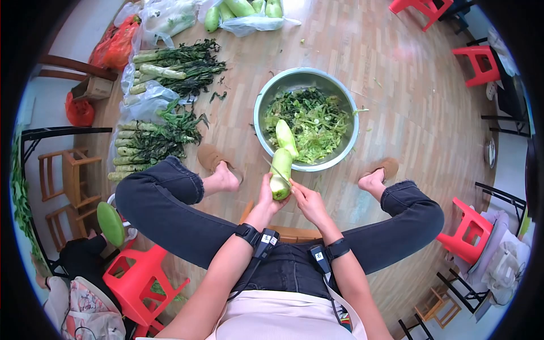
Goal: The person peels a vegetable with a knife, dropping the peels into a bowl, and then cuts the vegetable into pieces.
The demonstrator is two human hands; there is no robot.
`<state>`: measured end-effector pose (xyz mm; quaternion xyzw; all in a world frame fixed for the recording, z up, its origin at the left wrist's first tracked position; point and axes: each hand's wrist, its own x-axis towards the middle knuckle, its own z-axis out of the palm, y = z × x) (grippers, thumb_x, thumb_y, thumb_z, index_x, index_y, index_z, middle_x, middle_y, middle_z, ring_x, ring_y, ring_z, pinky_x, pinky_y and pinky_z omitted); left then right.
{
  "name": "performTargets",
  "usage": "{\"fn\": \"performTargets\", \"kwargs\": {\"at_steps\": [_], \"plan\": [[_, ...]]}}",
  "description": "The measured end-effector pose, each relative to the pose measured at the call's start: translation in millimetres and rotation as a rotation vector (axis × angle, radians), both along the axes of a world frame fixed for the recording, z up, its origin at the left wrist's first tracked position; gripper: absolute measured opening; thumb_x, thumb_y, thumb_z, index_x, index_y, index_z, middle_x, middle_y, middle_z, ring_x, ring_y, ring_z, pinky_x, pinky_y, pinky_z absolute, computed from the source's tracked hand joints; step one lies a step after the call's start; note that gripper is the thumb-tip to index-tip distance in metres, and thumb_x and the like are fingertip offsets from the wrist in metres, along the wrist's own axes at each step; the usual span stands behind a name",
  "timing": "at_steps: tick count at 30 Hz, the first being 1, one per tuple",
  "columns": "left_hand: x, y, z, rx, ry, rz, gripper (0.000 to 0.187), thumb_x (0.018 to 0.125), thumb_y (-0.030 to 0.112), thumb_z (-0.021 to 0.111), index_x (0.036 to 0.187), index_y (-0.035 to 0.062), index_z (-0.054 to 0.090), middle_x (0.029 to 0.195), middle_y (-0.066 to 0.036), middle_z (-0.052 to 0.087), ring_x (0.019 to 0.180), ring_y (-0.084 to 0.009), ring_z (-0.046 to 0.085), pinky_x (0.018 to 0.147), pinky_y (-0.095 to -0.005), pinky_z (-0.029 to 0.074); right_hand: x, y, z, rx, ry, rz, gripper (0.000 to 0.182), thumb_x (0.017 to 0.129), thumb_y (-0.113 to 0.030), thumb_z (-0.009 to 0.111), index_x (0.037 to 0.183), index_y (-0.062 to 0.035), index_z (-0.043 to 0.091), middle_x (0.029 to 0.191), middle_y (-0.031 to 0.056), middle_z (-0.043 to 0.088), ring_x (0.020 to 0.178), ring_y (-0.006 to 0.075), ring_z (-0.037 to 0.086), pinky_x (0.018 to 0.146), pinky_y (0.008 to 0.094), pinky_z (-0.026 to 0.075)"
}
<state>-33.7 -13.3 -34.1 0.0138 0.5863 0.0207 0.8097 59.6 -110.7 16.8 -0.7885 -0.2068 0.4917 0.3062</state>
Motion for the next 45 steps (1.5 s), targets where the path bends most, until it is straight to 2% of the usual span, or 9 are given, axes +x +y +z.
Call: {"fn": "performTargets", "kwargs": {"at_steps": [2,4,13,20,23,25,30,33,45], "plan": [[2.4,-0.7,0.6,-0.001,-0.004,0.003,0.049,0.079,0.055,0.038,0.106,0.0174,0.052,0.101,-0.003,0.053,0.090,-0.0166,0.051,0.075,-0.0335,0.042,1.8,-1.0,-0.4,-0.010,0.018,-0.013,0.036,0.086,-0.041,0.046,0.115,-0.0233,0.056,0.074,0.0172,0.061,0.071,0.0313,0.061,0.063,0.0375,0.047],[3.1,-1.8,1.3,-0.004,-0.008,0.001,0.049,0.079,0.056,0.038,0.106,0.0175,0.052,0.101,-0.003,0.053,0.090,-0.0167,0.051,0.075,-0.0336,0.042,0.2,-0.5,-4.4,0.072,-0.052,-0.023,0.033,0.088,-0.030,0.048,0.118,-0.0170,0.054,0.053,0.0074,0.049,0.050,0.0094,0.046,0.052,0.0272,0.041],[3.9,-0.7,1.0,0.000,-0.036,-0.054,0.051,0.079,0.058,0.035,0.104,0.0177,0.052,0.098,-0.002,0.054,0.084,-0.0151,0.053,0.066,-0.0292,0.044,-0.1,8.5,3.0,-0.029,-0.169,0.012,0.034,0.086,-0.037,0.049,0.116,-0.0223,0.056,0.065,0.0136,0.059,0.057,0.0218,0.058,0.056,0.0318,0.044],[3.9,-0.1,-1.7,0.001,-0.060,-0.050,0.055,0.078,0.060,0.033,0.104,0.0152,0.053,0.093,-0.005,0.056,0.079,-0.0174,0.055,0.062,-0.0294,0.045,-5.7,8.4,-23.6,0.053,-0.245,-0.030,0.035,0.087,-0.039,0.047,0.112,-0.0183,0.059,0.057,0.0090,0.056,0.050,0.0170,0.054,0.050,0.0291,0.042],[1.8,-3.1,-4.8,-0.001,-0.118,-0.086,0.059,0.078,0.061,0.031,0.103,0.0128,0.054,0.089,-0.007,0.058,0.075,-0.0192,0.055,0.060,-0.0284,0.044,-5.4,6.8,-51.2,0.237,0.143,-0.360,0.041,0.089,-0.042,0.043,0.111,-0.0108,0.058,0.052,0.0028,0.050,0.044,0.0106,0.046,0.042,0.0228,0.036],[0.4,0.3,-3.4,0.007,-0.162,-0.115,0.062,0.078,0.062,0.029,0.102,0.0116,0.055,0.087,-0.008,0.059,0.073,-0.0201,0.055,0.059,-0.0279,0.043,10.1,7.9,-33.8,-0.043,0.598,-0.556,0.044,0.089,-0.035,0.045,0.122,-0.0055,0.048,0.059,0.0028,0.056,0.049,0.0094,0.050,0.047,0.0221,0.042],[4.6,-0.8,2.1,-0.023,-0.106,-0.096,0.061,0.077,0.063,0.030,0.101,0.0126,0.055,0.086,-0.007,0.057,0.072,-0.0196,0.053,0.057,-0.0274,0.040,-5.5,6.4,-28.5,0.169,0.047,-0.303,0.044,0.087,-0.032,0.047,0.126,-0.0117,0.044,0.083,0.0159,0.064,0.073,0.0213,0.062,0.067,0.0288,0.047],[4.1,0.6,2.1,-0.048,-0.067,-0.059,0.059,0.077,0.063,0.032,0.100,0.0135,0.055,0.084,-0.006,0.057,0.069,-0.0193,0.054,0.055,-0.0270,0.040,-5.2,-4.7,-16.2,0.055,0.114,-0.225,0.041,0.086,-0.034,0.048,0.124,-0.0165,0.047,0.096,0.0184,0.062,0.087,0.0265,0.061,0.076,0.0311,0.046],[4.3,-1.9,-10.1,-0.079,-0.079,-0.002,0.062,0.079,0.064,0.028,0.106,0.0134,0.053,0.098,-0.006,0.057,0.082,-0.0186,0.052,0.063,-0.0285,0.042,-17.7,-10.9,1.8,0.158,-0.133,-0.173,0.035,0.086,-0.039,0.046,0.117,-0.0239,0.054,0.085,0.0161,0.062,0.077,0.0323,0.061,0.065,0.0377,0.048]]}}
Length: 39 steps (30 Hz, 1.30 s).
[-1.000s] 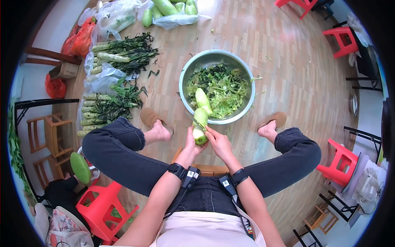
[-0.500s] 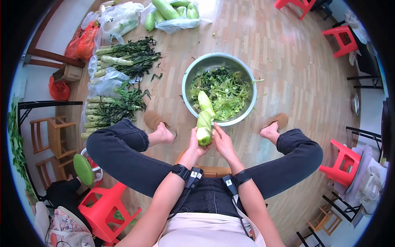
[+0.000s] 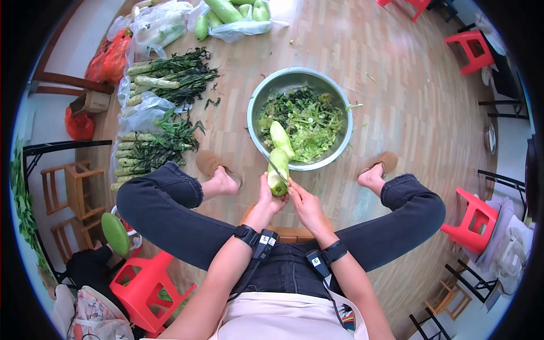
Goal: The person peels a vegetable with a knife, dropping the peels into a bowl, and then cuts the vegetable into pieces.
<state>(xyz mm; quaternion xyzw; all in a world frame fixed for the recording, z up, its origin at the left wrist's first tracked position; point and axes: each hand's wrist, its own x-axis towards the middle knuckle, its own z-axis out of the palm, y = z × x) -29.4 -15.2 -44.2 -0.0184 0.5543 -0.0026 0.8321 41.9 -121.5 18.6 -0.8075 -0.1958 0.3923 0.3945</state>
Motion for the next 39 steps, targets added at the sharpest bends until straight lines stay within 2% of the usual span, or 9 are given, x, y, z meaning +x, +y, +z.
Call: {"fn": "performTargets", "kwargs": {"at_steps": [6,12,16,19,21,25,29,31,39], "plan": [[3.0,-3.2,2.2,0.027,0.032,-0.009,0.060,0.080,0.063,0.025,0.107,0.0167,0.053,0.101,-0.004,0.053,0.089,-0.0187,0.049,0.072,-0.0314,0.040,0.2,2.0,-10.6,-0.021,-0.100,-0.010,0.035,0.085,-0.041,0.047,0.116,-0.0255,0.054,0.068,0.0159,0.061,0.067,0.0328,0.061,0.058,0.0391,0.047],[4.4,-4.6,4.2,0.042,0.012,0.007,0.060,0.081,0.063,0.024,0.107,0.0173,0.053,0.100,-0.003,0.053,0.087,-0.0186,0.049,0.072,-0.0312,0.040,9.0,12.1,10.6,-0.174,-0.002,0.029,0.035,0.085,-0.041,0.047,0.115,-0.0252,0.055,0.068,0.0167,0.060,0.067,0.0329,0.060,0.058,0.0399,0.047],[7.9,-6.4,6.7,0.053,0.056,0.008,0.061,0.081,0.063,0.023,0.106,0.0163,0.053,0.097,-0.004,0.054,0.083,-0.0190,0.051,0.071,-0.0311,0.042,2.0,6.8,-35.3,-0.063,-0.091,-0.037,0.036,0.085,-0.040,0.048,0.116,-0.0239,0.055,0.071,0.0169,0.061,0.067,0.0317,0.061,0.058,0.0403,0.046],[7.1,-5.0,3.7,0.060,0.038,-0.004,0.064,0.081,0.063,0.022,0.106,0.0130,0.053,0.093,-0.007,0.055,0.079,-0.0199,0.052,0.068,-0.0325,0.044,3.7,8.5,-39.7,0.177,-0.044,-0.118,0.037,0.090,-0.032,0.045,0.114,-0.0072,0.056,0.069,0.0073,0.062,0.048,0.0166,0.053,0.047,0.0254,0.043],[6.6,-4.1,2.6,0.054,0.003,0.010,0.064,0.081,0.063,0.022,0.105,0.0113,0.053,0.091,-0.008,0.055,0.078,-0.0202,0.053,0.067,-0.0331,0.044,17.3,12.4,-8.5,0.043,0.605,-0.269,0.041,0.092,-0.037,0.039,0.116,-0.0061,0.053,0.055,0.0014,0.050,0.036,0.0104,0.040,0.035,0.0209,0.032],[5.4,-2.2,6.2,0.023,-0.069,0.016,0.063,0.080,0.064,0.025,0.104,0.0120,0.052,0.090,-0.008,0.055,0.077,-0.0206,0.053,0.064,-0.0310,0.045,26.9,9.5,-16.8,0.021,1.064,-0.498,0.044,0.093,-0.039,0.033,0.126,-0.0105,0.041,0.050,-0.0015,0.042,0.034,0.0055,0.032,0.031,0.0197,0.026],[3.2,-2.9,-0.5,0.021,-0.045,0.046,0.061,0.080,0.063,0.026,0.104,0.0131,0.051,0.092,-0.008,0.054,0.078,-0.0207,0.052,0.062,-0.0302,0.045,12.3,11.8,-9.1,0.075,0.745,-0.331,0.041,0.093,-0.035,0.035,0.127,-0.0113,0.043,0.050,-0.0014,0.043,0.035,0.0054,0.033,0.033,0.0188,0.025],[2.4,-3.0,-1.8,0.041,-0.016,0.012,0.061,0.079,0.064,0.027,0.105,0.0149,0.051,0.094,-0.007,0.053,0.078,-0.0204,0.052,0.060,-0.0294,0.044,1.7,6.5,-32.6,0.185,0.237,-0.110,0.039,0.093,-0.031,0.039,0.125,-0.0105,0.047,0.052,-0.0008,0.045,0.038,0.0052,0.037,0.036,0.0192,0.028],[1.3,-4.0,-3.1,0.018,0.028,0.039,0.062,0.078,0.066,0.026,0.104,0.0163,0.052,0.092,-0.007,0.053,0.075,-0.0188,0.050,0.061,-0.0290,0.043,11.0,10.1,3.5,-0.123,0.006,0.059,0.034,0.088,-0.032,0.045,0.117,-0.0145,0.054,0.085,0.0161,0.063,0.075,0.0236,0.063,0.065,0.0301,0.047]]}}
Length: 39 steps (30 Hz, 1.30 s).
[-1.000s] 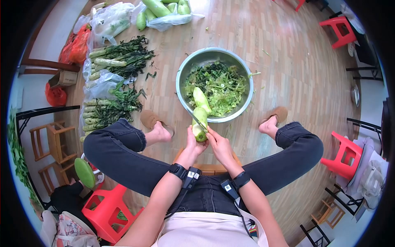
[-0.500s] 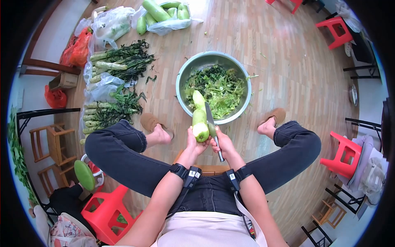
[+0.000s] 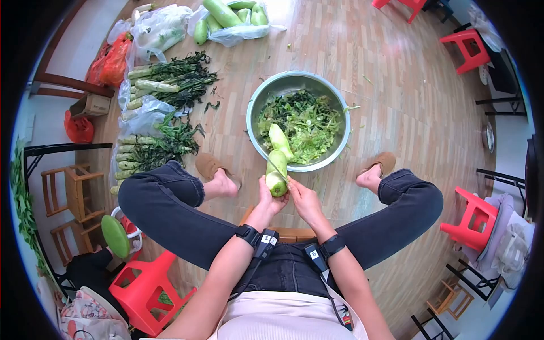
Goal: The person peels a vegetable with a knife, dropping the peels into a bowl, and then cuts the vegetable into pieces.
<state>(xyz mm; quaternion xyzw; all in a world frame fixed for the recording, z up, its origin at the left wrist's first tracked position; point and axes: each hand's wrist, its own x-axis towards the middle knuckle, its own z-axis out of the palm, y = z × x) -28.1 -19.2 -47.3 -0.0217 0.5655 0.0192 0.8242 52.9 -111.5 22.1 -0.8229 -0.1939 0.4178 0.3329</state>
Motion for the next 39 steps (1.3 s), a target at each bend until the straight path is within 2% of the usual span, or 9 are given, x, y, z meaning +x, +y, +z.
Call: {"fn": "performTargets", "kwargs": {"at_steps": [14,17,19,20,22,26,28,31,39], "plan": [[4.3,-3.7,9.8,0.025,0.018,0.004,0.064,0.080,0.065,0.020,0.108,0.0166,0.052,0.095,-0.003,0.055,0.080,-0.0170,0.051,0.067,-0.0291,0.041,5.2,13.7,3.0,-0.159,-0.065,0.095,0.036,0.086,-0.041,0.045,0.117,-0.0249,0.054,0.084,0.0200,0.061,0.079,0.0345,0.060,0.067,0.0385,0.047],[3.1,-4.0,5.4,0.032,0.022,0.026,0.066,0.080,0.064,0.019,0.108,0.0141,0.051,0.092,-0.005,0.056,0.077,-0.0187,0.053,0.064,-0.0305,0.043,-1.0,9.1,-23.9,-0.048,-0.219,0.085,0.038,0.088,-0.042,0.042,0.115,-0.0190,0.056,0.069,0.0163,0.062,0.059,0.0292,0.060,0.052,0.0346,0.047],[-1.1,-0.8,3.1,0.040,-0.027,-0.011,0.068,0.081,0.064,0.018,0.108,0.0110,0.051,0.088,-0.009,0.057,0.072,-0.0211,0.055,0.061,-0.0317,0.045,-1.7,11.6,-35.2,0.192,0.320,-0.239,0.043,0.090,-0.043,0.038,0.112,-0.0110,0.057,0.054,0.0062,0.053,0.040,0.0165,0.049,0.037,0.0265,0.037],[-1.6,-0.6,1.6,0.043,-0.027,-0.007,0.068,0.081,0.064,0.018,0.108,0.0110,0.051,0.088,-0.009,0.057,0.072,-0.0211,0.055,0.061,-0.0317,0.045,0.3,9.2,-39.7,0.194,0.320,-0.234,0.043,0.090,-0.043,0.038,0.112,-0.0110,0.057,0.054,0.0062,0.053,0.040,0.0165,0.049,0.037,0.0265,0.037],[-1.0,-1.4,2.0,0.055,-0.069,0.004,0.069,0.081,0.063,0.017,0.107,0.0087,0.051,0.082,-0.011,0.057,0.066,-0.0225,0.055,0.058,-0.0320,0.046,10.1,13.0,-18.9,0.078,0.853,-0.588,0.043,0.092,-0.040,0.037,0.110,-0.0056,0.057,0.048,-0.0025,0.040,0.035,0.0060,0.032,0.031,0.0204,0.024],[-0.5,1.1,7.5,0.029,-0.081,-0.024,0.066,0.081,0.063,0.021,0.107,0.0106,0.051,0.085,-0.010,0.056,0.069,-0.0211,0.054,0.060,-0.0313,0.046,9.1,4.0,-39.8,0.072,0.754,-0.462,0.042,0.089,-0.036,0.044,0.117,-0.0052,0.051,0.063,0.0067,0.060,0.049,0.0155,0.054,0.047,0.0278,0.043],[2.3,0.9,13.1,0.022,0.030,0.008,0.061,0.082,0.062,0.026,0.107,0.0130,0.052,0.090,-0.008,0.055,0.075,-0.0194,0.053,0.063,-0.0302,0.046,-4.0,5.2,-38.4,0.218,-0.003,-0.162,0.040,0.087,-0.037,0.046,0.119,-0.0126,0.052,0.069,0.0125,0.062,0.061,0.0227,0.061,0.057,0.0332,0.047],[0.4,-0.4,12.6,0.017,0.021,0.015,0.057,0.082,0.061,0.030,0.107,0.0151,0.052,0.095,-0.006,0.054,0.080,-0.0180,0.052,0.066,-0.0288,0.045,1.8,5.4,-10.4,0.041,0.092,-0.026,0.038,0.088,-0.028,0.050,0.120,-0.0087,0.051,0.076,0.0097,0.063,0.066,0.0116,0.058,0.060,0.0240,0.044],[-2.0,-1.8,11.2,-0.001,0.051,0.015,0.057,0.079,0.062,0.032,0.103,0.0149,0.053,0.093,-0.005,0.054,0.078,-0.0172,0.052,0.066,-0.0285,0.045,8.3,7.9,-15.7,0.008,0.025,0.078,0.033,0.087,-0.028,0.049,0.116,-0.0115,0.054,0.086,0.0159,0.064,0.070,0.0154,0.060,0.066,0.0282,0.046]]}}
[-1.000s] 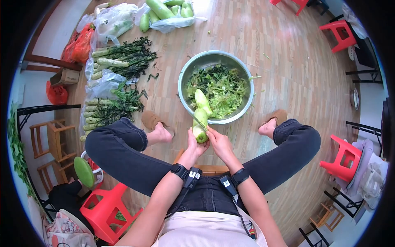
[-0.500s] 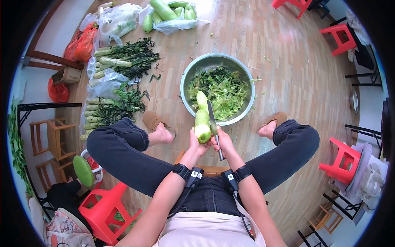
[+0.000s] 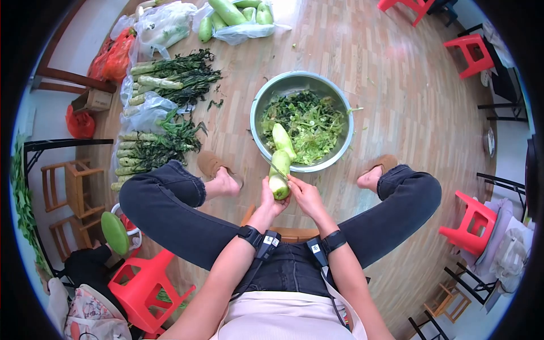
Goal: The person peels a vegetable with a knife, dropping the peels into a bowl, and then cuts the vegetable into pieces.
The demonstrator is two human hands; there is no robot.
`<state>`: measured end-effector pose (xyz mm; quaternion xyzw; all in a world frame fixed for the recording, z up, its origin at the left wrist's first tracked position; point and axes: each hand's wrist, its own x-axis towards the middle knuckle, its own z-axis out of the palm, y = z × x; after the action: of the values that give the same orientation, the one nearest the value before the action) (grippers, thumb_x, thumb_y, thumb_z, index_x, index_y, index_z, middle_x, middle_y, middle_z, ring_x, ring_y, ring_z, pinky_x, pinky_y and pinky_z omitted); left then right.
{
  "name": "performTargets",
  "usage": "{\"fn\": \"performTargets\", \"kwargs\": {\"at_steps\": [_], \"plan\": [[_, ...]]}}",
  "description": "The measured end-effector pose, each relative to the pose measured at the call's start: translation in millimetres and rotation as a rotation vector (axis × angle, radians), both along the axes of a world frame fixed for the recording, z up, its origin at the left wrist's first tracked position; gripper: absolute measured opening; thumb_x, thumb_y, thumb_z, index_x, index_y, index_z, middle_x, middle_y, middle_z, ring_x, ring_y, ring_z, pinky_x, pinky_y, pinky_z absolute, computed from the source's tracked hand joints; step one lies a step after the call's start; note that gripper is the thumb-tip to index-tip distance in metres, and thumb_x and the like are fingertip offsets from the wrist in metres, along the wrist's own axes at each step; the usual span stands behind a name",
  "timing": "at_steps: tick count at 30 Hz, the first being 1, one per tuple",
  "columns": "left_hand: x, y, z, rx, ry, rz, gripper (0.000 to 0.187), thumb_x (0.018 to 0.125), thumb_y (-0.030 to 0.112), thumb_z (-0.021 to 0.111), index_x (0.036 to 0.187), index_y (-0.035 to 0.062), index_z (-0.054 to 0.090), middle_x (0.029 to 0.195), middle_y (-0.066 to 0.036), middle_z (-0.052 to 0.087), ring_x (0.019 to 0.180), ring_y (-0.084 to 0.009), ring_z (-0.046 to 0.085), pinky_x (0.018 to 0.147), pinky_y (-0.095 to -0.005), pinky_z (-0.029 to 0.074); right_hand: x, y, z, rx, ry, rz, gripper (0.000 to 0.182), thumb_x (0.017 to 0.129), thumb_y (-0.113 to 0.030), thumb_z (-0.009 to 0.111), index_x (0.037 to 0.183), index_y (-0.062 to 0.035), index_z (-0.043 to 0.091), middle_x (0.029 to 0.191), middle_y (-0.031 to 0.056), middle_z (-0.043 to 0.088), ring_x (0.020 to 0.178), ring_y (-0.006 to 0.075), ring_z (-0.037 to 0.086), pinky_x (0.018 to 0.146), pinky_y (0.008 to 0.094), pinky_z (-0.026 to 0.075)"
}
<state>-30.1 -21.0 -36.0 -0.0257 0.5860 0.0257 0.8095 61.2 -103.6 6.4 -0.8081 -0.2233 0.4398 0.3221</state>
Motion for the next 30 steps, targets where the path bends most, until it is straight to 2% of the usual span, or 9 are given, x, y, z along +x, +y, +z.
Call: {"fn": "performTargets", "kwargs": {"at_steps": [5,7,17,19,23,26,28,29,30], "plan": [[-5.6,2.5,-2.2,0.005,0.020,0.008,0.056,0.079,0.061,0.032,0.102,0.0143,0.053,0.092,-0.006,0.054,0.078,-0.0176,0.052,0.065,-0.0279,0.045,2.8,-2.2,-11.6,0.013,0.154,0.030,0.034,0.088,-0.028,0.048,0.117,-0.0113,0.054,0.091,0.0157,0.064,0.079,0.0171,0.061,0.072,0.0281,0.046],[-4.2,1.9,-1.0,0.000,0.015,0.012,0.057,0.080,0.061,0.031,0.103,0.0141,0.053,0.092,-0.006,0.054,0.078,-0.0177,0.052,0.063,-0.0279,0.046,0.8,-3.9,-21.0,0.102,0.153,-0.009,0.036,0.086,-0.037,0.047,0.115,-0.0177,0.055,0.094,0.0186,0.061,0.090,0.0310,0.059,0.076,0.0346,0.047],[-0.7,-1.3,-10.0,0.031,-0.025,-0.031,0.058,0.081,0.062,0.026,0.105,0.0156,0.052,0.093,-0.005,0.055,0.078,-0.0173,0.052,0.064,-0.0275,0.044,-1.2,3.0,-9.1,-0.038,-0.021,-0.011,0.036,0.084,-0.045,0.046,0.115,-0.0288,0.055,0.084,0.0173,0.062,0.080,0.0344,0.060,0.069,0.0400,0.048],[2.4,0.3,-4.6,0.031,0.015,-0.030,0.059,0.081,0.063,0.025,0.105,0.0162,0.052,0.092,-0.005,0.055,0.078,-0.0172,0.052,0.063,-0.0271,0.044,-2.0,5.2,-6.8,-0.069,-0.074,0.016,0.035,0.086,-0.039,0.046,0.116,-0.0246,0.055,0.081,0.0152,0.063,0.074,0.0283,0.062,0.066,0.0335,0.047],[-1.3,-0.3,-10.7,0.021,-0.013,-0.012,0.058,0.080,0.065,0.027,0.104,0.0170,0.051,0.092,-0.006,0.053,0.076,-0.0193,0.050,0.064,-0.0296,0.043,-3.6,9.1,-2.0,-0.123,-0.093,0.033,0.034,0.086,-0.039,0.046,0.117,-0.0268,0.054,0.080,0.0149,0.063,0.076,0.0288,0.062,0.066,0.0352,0.047],[0.3,0.9,-12.6,0.035,-0.023,-0.033,0.059,0.080,0.065,0.027,0.105,0.0170,0.051,0.093,-0.006,0.053,0.078,-0.0194,0.051,0.062,-0.0289,0.043,-7.9,6.9,-24.2,-0.079,-0.129,0.026,0.038,0.088,-0.040,0.044,0.119,-0.0209,0.053,0.073,0.0123,0.064,0.067,0.0248,0.061,0.060,0.0310,0.046],[-1.1,0.9,-16.1,0.062,0.006,-0.047,0.063,0.080,0.065,0.025,0.106,0.0147,0.051,0.092,-0.008,0.056,0.077,-0.0197,0.053,0.061,-0.0281,0.044,-11.0,17.2,-20.3,0.289,0.224,-0.303,0.043,0.089,-0.043,0.040,0.111,-0.0100,0.058,0.060,0.0069,0.058,0.046,0.0165,0.051,0.044,0.0260,0.040],[-3.0,1.4,-18.6,0.067,0.000,-0.043,0.063,0.080,0.065,0.025,0.106,0.0147,0.051,0.092,-0.008,0.056,0.077,-0.0197,0.053,0.061,-0.0281,0.044,-0.9,8.6,-15.2,0.051,0.590,-0.427,0.044,0.091,-0.043,0.037,0.101,-0.0044,0.056,0.053,0.0003,0.046,0.036,0.0075,0.035,0.034,0.0219,0.028],[-5.6,2.5,-19.3,0.047,-0.073,-0.046,0.065,0.080,0.066,0.023,0.105,0.0131,0.052,0.090,-0.009,0.058,0.075,-0.0200,0.054,0.060,-0.0282,0.044,0.9,6.2,-18.2,0.054,0.587,-0.423,0.044,0.091,-0.043,0.037,0.101,-0.0044,0.056,0.053,0.0003,0.046,0.036,0.0075,0.035,0.034,0.0219,0.028]]}}
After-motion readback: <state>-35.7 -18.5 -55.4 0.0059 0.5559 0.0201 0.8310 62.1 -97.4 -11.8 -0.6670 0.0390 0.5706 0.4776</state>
